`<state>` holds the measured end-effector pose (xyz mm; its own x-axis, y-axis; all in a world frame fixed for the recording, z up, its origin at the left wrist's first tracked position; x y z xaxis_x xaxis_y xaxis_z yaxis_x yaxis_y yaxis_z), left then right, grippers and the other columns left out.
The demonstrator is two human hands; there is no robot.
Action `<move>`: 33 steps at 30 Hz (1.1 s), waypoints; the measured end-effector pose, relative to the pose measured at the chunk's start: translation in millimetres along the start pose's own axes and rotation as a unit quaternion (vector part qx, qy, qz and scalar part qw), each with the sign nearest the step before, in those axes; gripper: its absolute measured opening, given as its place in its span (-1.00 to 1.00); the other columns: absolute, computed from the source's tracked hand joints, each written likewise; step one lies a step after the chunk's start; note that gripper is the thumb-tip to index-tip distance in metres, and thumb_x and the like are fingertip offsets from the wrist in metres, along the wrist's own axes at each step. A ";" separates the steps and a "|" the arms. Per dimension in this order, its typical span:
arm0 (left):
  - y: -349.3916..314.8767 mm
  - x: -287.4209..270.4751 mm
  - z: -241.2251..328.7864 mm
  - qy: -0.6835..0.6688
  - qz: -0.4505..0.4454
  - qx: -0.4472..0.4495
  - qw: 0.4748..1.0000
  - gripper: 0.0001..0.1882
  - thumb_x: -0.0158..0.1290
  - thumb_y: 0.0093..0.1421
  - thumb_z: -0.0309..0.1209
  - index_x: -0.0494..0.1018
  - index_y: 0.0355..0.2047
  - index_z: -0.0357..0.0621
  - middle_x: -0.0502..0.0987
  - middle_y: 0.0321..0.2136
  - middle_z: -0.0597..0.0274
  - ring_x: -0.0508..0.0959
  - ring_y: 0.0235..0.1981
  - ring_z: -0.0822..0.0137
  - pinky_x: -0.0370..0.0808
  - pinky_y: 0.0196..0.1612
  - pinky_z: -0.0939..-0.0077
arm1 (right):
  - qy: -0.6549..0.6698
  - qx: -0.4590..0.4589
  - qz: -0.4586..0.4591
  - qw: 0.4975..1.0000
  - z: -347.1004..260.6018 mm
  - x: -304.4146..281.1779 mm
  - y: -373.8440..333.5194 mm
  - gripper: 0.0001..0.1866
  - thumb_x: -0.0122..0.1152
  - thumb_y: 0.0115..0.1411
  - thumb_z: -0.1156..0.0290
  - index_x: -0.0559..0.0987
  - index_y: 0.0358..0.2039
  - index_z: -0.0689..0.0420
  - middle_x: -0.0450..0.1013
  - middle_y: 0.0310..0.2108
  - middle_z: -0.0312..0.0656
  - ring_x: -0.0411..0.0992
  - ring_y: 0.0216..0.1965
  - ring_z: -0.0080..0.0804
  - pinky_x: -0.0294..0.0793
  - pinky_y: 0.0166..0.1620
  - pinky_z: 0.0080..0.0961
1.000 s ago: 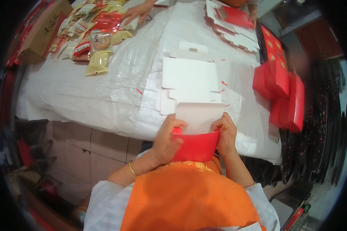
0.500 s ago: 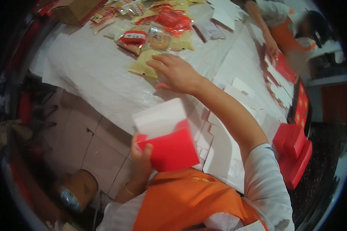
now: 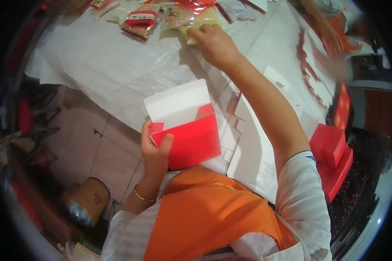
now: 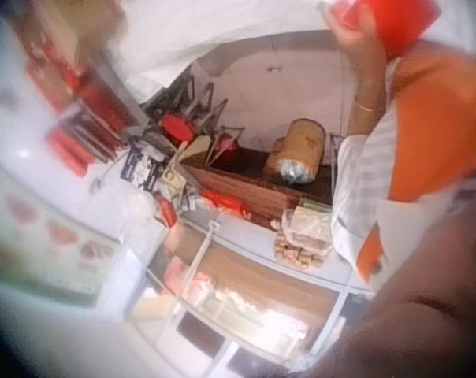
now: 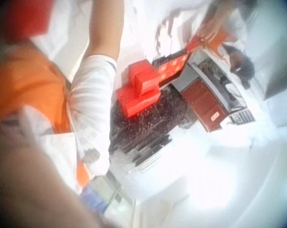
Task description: The person folds flat red cardboard pieces into small rectangular boxes by hand. They place small packaged items inside the boxes, close the lids, and stack the finished boxes on the table. The person also arranges the completed boxes into a larger tray.
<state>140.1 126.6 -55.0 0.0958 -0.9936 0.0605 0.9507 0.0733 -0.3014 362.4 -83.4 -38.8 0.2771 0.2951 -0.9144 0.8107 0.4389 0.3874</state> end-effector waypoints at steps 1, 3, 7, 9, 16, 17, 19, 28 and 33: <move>0.8 9.5 0.8 -0.029 -0.030 0.019 0.999 -0.50 0.07 0.29 -0.43 0.20 0.17 -0.35 0.46 -0.04 0.12 0.45 -0.05 0.42 0.43 0.03 0.48 | 0.050 0.025 0.027 0.998 12.7 -19.8 -7.5 -0.74 0.25 0.07 0.41 0.55 -0.17 0.02 0.50 -0.23 -0.08 0.51 -0.22 -0.12 0.50 -0.23 -0.19; -2.3 23.7 -1.4 -0.089 -0.079 0.054 0.991 -0.57 0.09 0.24 -0.53 0.26 0.09 -0.32 0.48 -0.10 0.18 0.47 -0.09 0.46 0.46 -0.02 0.49 | 0.184 0.142 0.000 0.972 15.5 -63.0 -28.2 -0.66 0.16 0.04 0.61 0.55 -0.12 0.09 0.52 -0.16 -0.12 0.53 -0.15 -0.24 0.53 -0.11 -0.35; -20.1 56.4 -0.1 -0.125 -0.177 0.021 0.976 -0.56 0.15 0.23 -0.53 0.26 0.07 -0.28 0.49 -0.08 0.17 0.49 -0.07 0.46 0.47 0.01 0.49 | 0.431 0.216 0.163 0.861 14.6 -154.1 -104.3 -0.53 -0.03 0.02 0.72 0.47 -0.01 0.21 0.48 -0.08 -0.17 0.49 -0.02 -0.41 0.46 0.07 -0.48; -33.0 67.2 -4.2 -0.134 -0.215 -0.003 0.967 -0.53 0.17 0.21 -0.55 0.26 0.08 -0.28 0.50 -0.07 0.16 0.50 -0.06 0.45 0.48 0.01 0.49 | 0.501 0.192 0.212 0.817 -17.6 -202.9 -131.7 -0.53 0.00 0.01 0.66 0.43 0.01 0.26 0.45 -0.04 -0.19 0.46 -0.03 -0.44 0.47 0.05 -0.47; -82.5 100.2 -11.3 -0.089 -0.321 -0.006 0.943 -0.45 0.18 0.13 -0.64 0.22 0.11 -0.27 0.50 -0.06 0.13 0.52 -0.05 0.42 0.51 0.01 0.47 | 0.289 0.105 -0.103 0.946 -102.0 -256.1 -192.5 -0.66 0.07 -0.04 0.60 0.52 -0.18 0.20 0.51 -0.29 -0.07 0.52 -0.24 -0.13 0.49 -0.17 -0.36; -88.3 105.3 -10.8 -0.083 -0.334 -0.008 0.939 -0.44 0.17 0.13 -0.64 0.22 0.11 -0.27 0.50 -0.06 0.12 0.52 -0.05 0.41 0.51 0.01 0.47 | 0.285 0.113 -0.129 0.943 -106.2 -255.3 -201.7 -0.69 0.08 -0.01 0.58 0.51 -0.19 0.18 0.51 -0.31 -0.04 0.51 -0.26 -0.07 0.50 -0.20 -0.30; -98.5 113.7 -9.7 -0.082 -0.353 -0.005 0.932 -0.43 0.17 0.12 -0.64 0.21 0.11 -0.27 0.50 -0.07 0.12 0.53 -0.05 0.40 0.50 0.02 0.46 | 0.281 0.129 -0.164 0.937 -112.4 -251.9 -220.8 -0.74 0.10 0.03 0.56 0.49 -0.21 0.17 0.51 -0.32 -0.01 0.51 -0.28 0.01 0.49 -0.24 -0.21; -119.2 125.9 0.9 -0.081 -0.365 0.087 0.923 -0.35 0.12 0.18 -0.59 0.12 0.25 -0.23 0.35 0.09 0.07 0.43 0.07 0.31 0.43 0.12 0.39 | 0.220 0.118 0.012 0.968 -135.9 -255.1 -263.7 -0.76 0.21 0.12 0.54 0.49 -0.17 0.19 0.51 -0.28 -0.02 0.49 -0.22 -0.03 0.50 -0.15 -0.26; -114.1 105.3 -6.7 0.008 -0.388 0.251 0.887 -0.40 0.09 0.24 -0.50 0.16 0.26 -0.23 0.33 0.07 0.07 0.38 0.05 0.27 0.34 0.17 0.36 | 0.229 0.216 0.229 0.921 -119.6 -250.0 -343.8 -0.77 0.20 0.22 0.38 0.54 -0.14 0.17 0.45 -0.11 -0.05 0.42 -0.04 -0.20 0.45 -0.03 -0.35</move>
<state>39.7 13.0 -20.6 -0.6448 -0.7627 0.0500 0.7409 -0.6076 0.2861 -47.3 -206.6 70.7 0.4751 0.7360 -0.4822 0.8195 -0.1706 0.5471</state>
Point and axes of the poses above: each hand's wrist, its own y-axis towards the middle knuckle, its own x-axis out of the palm, z = x × y, the point moved 5 cm from there along y, towards the middle knuckle
